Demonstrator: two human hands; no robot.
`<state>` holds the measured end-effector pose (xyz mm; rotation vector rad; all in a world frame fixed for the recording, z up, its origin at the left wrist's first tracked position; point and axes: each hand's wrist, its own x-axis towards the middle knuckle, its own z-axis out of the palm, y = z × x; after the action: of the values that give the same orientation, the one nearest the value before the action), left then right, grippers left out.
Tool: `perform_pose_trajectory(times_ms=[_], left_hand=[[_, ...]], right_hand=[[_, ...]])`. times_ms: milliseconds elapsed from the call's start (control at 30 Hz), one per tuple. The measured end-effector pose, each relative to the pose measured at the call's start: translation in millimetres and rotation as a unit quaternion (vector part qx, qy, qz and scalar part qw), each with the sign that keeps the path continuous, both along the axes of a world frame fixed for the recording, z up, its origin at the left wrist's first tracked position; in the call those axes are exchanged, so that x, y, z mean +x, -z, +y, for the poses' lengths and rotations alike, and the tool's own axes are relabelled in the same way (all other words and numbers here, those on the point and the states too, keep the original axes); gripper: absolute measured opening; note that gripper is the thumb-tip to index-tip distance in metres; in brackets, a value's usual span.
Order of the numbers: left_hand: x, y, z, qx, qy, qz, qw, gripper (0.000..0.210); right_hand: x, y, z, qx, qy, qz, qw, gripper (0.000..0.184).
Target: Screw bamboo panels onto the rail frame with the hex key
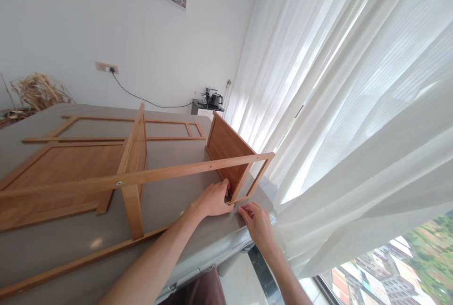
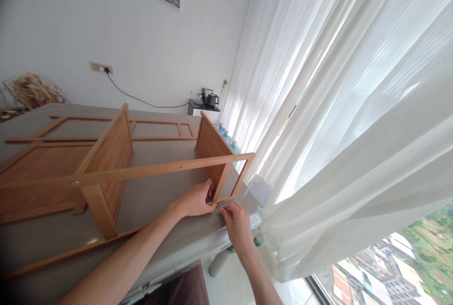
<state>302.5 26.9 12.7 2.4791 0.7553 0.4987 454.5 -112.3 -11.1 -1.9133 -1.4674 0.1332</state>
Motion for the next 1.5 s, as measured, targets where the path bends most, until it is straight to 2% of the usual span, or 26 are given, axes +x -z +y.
perform_pose_trajectory(times_ms=[267, 800, 1200, 1400, 1500], left_hand=[[0, 0.4, 1, -0.003, -0.002, 0.002, 1.0, 0.038], [0, 3.4, 2, 0.005, 0.007, -0.013, 1.0, 0.039], [-1, 3.4, 3, 0.008, 0.007, -0.009, 1.0, 0.041], [-1, 1.5, 1, 0.015, 0.005, -0.007, 1.0, 0.039], [-1, 2.0, 1, 0.02, 0.004, -0.006, 1.0, 0.04]], right_hand=[[0, 3.7, 1, 0.004, -0.036, 0.0, 0.999, 0.035], [4, -2.2, 3, -0.005, -0.049, -0.002, 0.999, 0.031], [4, 7.8, 6, 0.007, 0.003, 0.031, 0.999, 0.043], [4, 6.9, 7, 0.008, 0.023, 0.059, 0.998, 0.036], [4, 6.9, 5, 0.015, 0.016, 0.041, 0.999, 0.031]])
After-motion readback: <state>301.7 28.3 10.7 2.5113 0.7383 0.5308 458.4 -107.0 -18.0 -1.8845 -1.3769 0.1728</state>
